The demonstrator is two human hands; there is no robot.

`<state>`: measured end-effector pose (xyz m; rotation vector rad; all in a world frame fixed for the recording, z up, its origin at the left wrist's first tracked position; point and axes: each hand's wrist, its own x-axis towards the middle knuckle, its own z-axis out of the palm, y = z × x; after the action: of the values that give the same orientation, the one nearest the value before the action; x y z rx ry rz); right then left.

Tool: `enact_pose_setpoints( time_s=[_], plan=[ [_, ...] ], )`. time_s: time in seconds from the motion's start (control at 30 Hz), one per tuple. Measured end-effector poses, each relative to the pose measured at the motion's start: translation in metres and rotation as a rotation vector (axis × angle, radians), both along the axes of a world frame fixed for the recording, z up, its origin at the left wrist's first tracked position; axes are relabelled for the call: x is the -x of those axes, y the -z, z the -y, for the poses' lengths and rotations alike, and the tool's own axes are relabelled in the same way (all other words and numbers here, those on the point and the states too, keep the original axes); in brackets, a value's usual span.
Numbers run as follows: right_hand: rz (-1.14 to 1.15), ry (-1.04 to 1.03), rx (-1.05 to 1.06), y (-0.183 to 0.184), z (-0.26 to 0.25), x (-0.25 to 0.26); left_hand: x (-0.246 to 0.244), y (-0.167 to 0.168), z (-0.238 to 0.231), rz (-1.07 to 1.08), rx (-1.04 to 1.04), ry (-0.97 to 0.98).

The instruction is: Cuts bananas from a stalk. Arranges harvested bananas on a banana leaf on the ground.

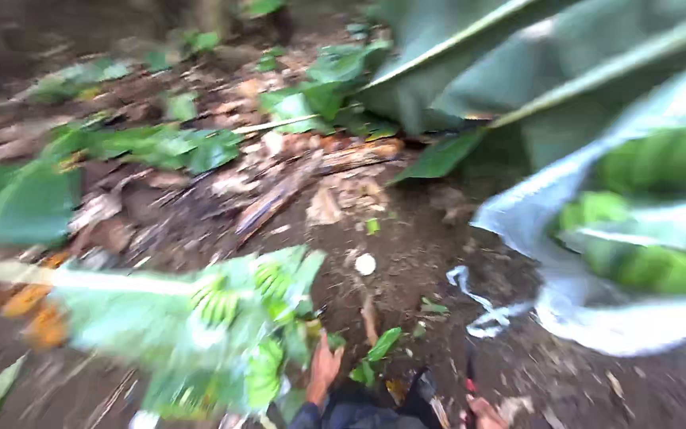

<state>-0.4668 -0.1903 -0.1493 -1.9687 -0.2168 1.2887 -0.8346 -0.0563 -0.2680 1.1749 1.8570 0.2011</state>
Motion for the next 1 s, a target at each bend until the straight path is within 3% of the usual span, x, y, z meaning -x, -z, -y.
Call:
enact_pose_setpoints(
  time_s=[0.2,0.3,0.4,0.5,0.6,0.7,0.83,1.0],
  plan=[
    [0.064,0.195,-0.06,-0.016,0.035,-0.083,-0.179,-0.063,-0.064,0.113,-0.151,0.579],
    [0.137,0.303,-0.115,-0.042,0.051,-0.127,-0.267,-0.131,-0.115,0.134,-0.295,0.8],
    [0.148,0.4,-0.187,-0.059,0.069,-0.16,-0.361,-0.221,-0.146,0.164,-0.443,1.001],
    [0.145,0.43,-0.233,-0.062,0.082,-0.187,-0.454,-0.301,-0.149,0.186,-0.657,1.201],
    [0.319,0.32,-0.195,-0.06,0.084,-0.222,-0.537,-0.352,-0.137,0.258,-0.972,1.419],
    [0.674,0.155,-0.172,-0.06,0.067,-0.285,-0.613,-0.382,-0.133,0.271,-1.283,1.567],
    [0.946,-0.032,-0.134,-0.088,0.024,-0.387,-0.69,-0.408,-0.13,0.081,-1.353,1.727],
    [1.11,-0.144,-0.035,-0.135,-0.018,-0.506,-0.757,-0.405,-0.126,-0.211,-1.44,1.873]
  ],
)
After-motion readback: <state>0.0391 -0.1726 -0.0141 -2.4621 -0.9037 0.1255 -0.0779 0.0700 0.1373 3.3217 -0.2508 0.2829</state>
